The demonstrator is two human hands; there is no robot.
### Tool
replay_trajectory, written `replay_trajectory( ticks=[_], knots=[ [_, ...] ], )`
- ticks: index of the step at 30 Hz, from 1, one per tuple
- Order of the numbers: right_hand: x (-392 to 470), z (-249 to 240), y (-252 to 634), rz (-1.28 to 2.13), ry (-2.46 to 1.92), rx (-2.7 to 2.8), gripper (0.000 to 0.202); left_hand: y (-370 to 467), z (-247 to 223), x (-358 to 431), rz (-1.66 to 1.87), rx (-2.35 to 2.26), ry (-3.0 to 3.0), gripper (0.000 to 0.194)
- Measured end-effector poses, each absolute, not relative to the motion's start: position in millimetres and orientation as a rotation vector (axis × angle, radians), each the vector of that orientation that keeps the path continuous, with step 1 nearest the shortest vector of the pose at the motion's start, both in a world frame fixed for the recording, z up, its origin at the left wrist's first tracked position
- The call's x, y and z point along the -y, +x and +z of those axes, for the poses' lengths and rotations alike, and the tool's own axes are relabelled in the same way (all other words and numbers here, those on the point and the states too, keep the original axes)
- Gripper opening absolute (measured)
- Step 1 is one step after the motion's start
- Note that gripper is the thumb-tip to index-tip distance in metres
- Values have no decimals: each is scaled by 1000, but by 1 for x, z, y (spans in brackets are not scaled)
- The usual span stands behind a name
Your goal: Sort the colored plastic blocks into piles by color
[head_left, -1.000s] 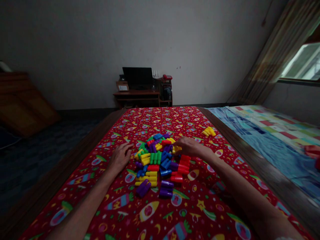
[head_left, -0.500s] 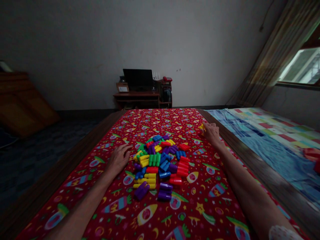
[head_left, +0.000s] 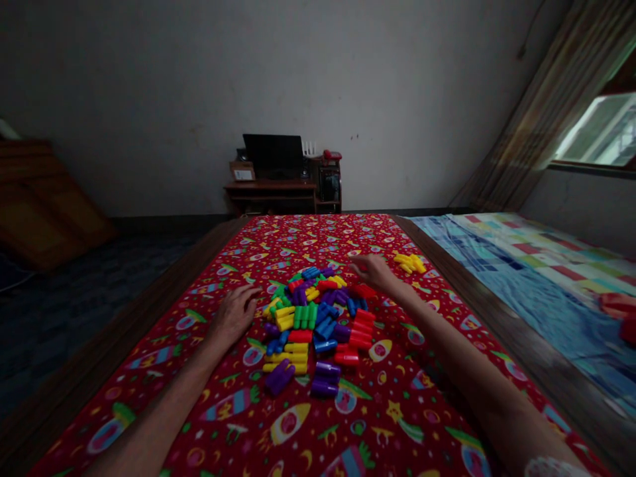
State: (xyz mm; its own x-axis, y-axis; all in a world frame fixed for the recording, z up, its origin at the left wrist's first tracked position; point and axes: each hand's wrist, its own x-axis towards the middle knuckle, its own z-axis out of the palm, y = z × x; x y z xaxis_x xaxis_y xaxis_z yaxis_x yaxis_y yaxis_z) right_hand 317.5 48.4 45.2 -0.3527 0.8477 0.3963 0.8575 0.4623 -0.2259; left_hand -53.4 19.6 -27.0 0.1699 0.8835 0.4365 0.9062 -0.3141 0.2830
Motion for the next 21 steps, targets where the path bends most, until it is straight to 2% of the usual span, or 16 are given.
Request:
replay_trajectory(
  ticks=[5, 12, 17, 21],
  knots=[
    [-43, 40, 266, 226, -1397, 2557, 29, -55, -29, -20, -836, 1820, -2368, 42],
    [-51, 39, 288, 553, -1377, 2456, 39, -53, -31, -20, -904, 1797, -2352, 42],
    [-49, 48, 296, 440, -1424, 2309, 38, -53, -30, -21, -869, 1816, -2367, 45],
    [-60, 52, 327, 137, -1555, 2052, 41, -53, -29, -20, -883, 1808, -2358, 45]
  ],
)
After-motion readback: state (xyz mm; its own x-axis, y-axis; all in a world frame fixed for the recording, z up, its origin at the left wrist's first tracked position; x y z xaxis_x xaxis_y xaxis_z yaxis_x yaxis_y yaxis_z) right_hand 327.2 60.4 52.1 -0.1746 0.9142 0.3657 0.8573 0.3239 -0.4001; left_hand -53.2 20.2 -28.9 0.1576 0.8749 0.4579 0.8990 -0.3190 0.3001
